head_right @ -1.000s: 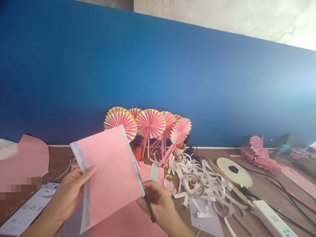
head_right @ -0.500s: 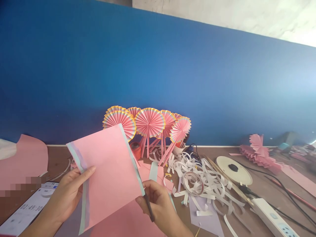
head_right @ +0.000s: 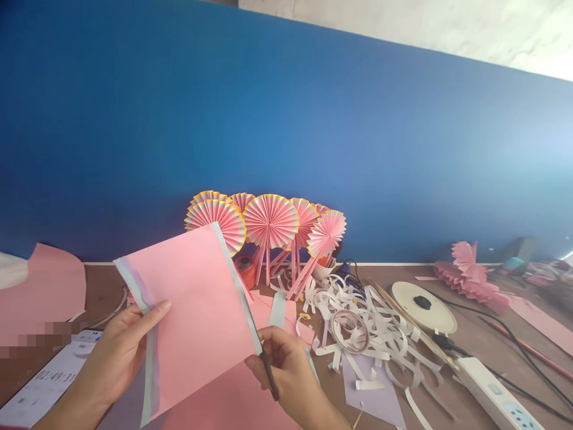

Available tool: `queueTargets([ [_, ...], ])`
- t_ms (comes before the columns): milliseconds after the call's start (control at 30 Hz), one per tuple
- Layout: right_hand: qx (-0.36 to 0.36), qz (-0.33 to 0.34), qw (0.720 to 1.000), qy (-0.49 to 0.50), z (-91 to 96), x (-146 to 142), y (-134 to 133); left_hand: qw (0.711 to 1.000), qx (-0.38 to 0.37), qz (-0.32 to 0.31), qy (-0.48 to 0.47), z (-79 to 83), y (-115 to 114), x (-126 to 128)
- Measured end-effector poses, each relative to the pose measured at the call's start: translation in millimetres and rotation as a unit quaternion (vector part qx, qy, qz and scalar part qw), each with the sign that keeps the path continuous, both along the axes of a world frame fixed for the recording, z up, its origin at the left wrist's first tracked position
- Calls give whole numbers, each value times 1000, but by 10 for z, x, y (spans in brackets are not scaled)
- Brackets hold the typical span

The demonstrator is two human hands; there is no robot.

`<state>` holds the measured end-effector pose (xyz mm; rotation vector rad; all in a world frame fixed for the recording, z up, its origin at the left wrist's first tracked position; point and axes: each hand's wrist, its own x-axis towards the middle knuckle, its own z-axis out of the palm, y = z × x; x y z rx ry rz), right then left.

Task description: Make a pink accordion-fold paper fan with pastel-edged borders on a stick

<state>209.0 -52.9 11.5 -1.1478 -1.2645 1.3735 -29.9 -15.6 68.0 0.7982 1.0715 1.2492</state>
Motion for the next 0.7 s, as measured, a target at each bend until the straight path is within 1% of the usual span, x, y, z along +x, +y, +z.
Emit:
queueTargets([
  [133, -29, -12, 999, -13, 35, -25, -8, 1000, -7, 6, 8, -5, -1, 7],
  [200, -26, -13, 1000, -6, 21, -22, 0, 1000, -3, 18, 9, -3, 9, 9],
  [267, -10, -13, 1000, 10, -3, -2, 12, 998, 6, 58, 4, 9, 22, 11],
  [367, 15, 19, 1000, 14, -27, 36, 23, 990, 24, 140, -8, 41, 30, 22],
  [433, 22, 44, 999, 5, -25, 38, 16, 986, 36, 163, -19, 53, 22, 42],
  [500, 27, 50, 998, 2, -11, 9, -2, 985, 43, 167, -30, 45, 2, 76],
  [567, 27, 39, 999, -2, 12, -44, -26, 985, 45, 165, -36, 11, -34, 124],
  [700, 23, 7, 999, -30, 65, -142, -71, 988, 27, 152, -26, -116, -164, 256],
])
